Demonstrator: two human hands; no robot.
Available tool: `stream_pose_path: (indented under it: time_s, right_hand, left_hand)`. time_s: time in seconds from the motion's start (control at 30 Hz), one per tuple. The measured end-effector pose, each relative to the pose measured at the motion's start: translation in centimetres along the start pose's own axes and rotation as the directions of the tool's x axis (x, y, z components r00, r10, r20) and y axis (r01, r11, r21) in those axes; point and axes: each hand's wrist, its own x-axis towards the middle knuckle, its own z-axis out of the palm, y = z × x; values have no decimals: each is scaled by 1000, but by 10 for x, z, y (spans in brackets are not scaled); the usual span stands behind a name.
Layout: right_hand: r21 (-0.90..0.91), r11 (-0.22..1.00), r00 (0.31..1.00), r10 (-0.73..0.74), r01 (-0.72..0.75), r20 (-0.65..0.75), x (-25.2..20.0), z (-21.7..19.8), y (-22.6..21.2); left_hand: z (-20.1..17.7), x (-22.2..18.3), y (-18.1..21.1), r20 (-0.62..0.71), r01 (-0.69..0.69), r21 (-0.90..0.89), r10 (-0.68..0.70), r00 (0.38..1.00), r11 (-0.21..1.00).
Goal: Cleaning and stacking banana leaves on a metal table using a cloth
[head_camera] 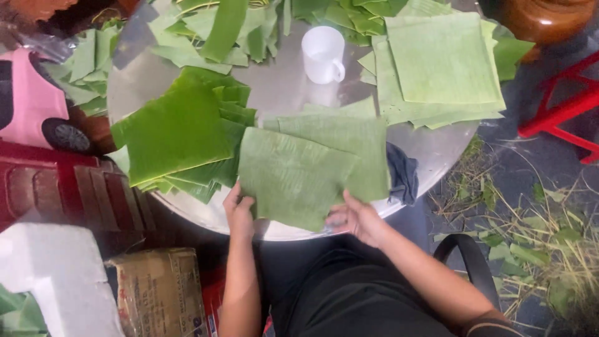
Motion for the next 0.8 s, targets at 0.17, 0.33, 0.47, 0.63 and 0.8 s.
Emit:
stream_pose_path:
  time_s: [0.17, 0.33, 0.47, 0.63, 0.8]
  right_hand:
    - [-539, 833, 846, 198, 122, 496, -73, -4, -25]
    - [-562, 659, 848, -239, 500, 473, -94, -64, -50]
    - [-903, -149, 408, -854, 404, 323, -64, -89, -84]
    - [-934, -277, 501, -789, 224, 354, -10, -90, -91]
    - [-903, -280, 345, -854, 325, 389, 16, -116, -84]
  left_hand:
    - [11, 4, -15, 18, -40, -39, 41, 999, 998]
    - [51, -15, 49, 179, -51, 47, 42, 983, 998]
    - [70, 1, 46, 317, -149, 249, 65, 946, 957]
    - [41, -2, -25, 353, -699, 696, 770, 531, 163]
    - [43, -67, -34, 425, -643, 756, 654, 625, 124]
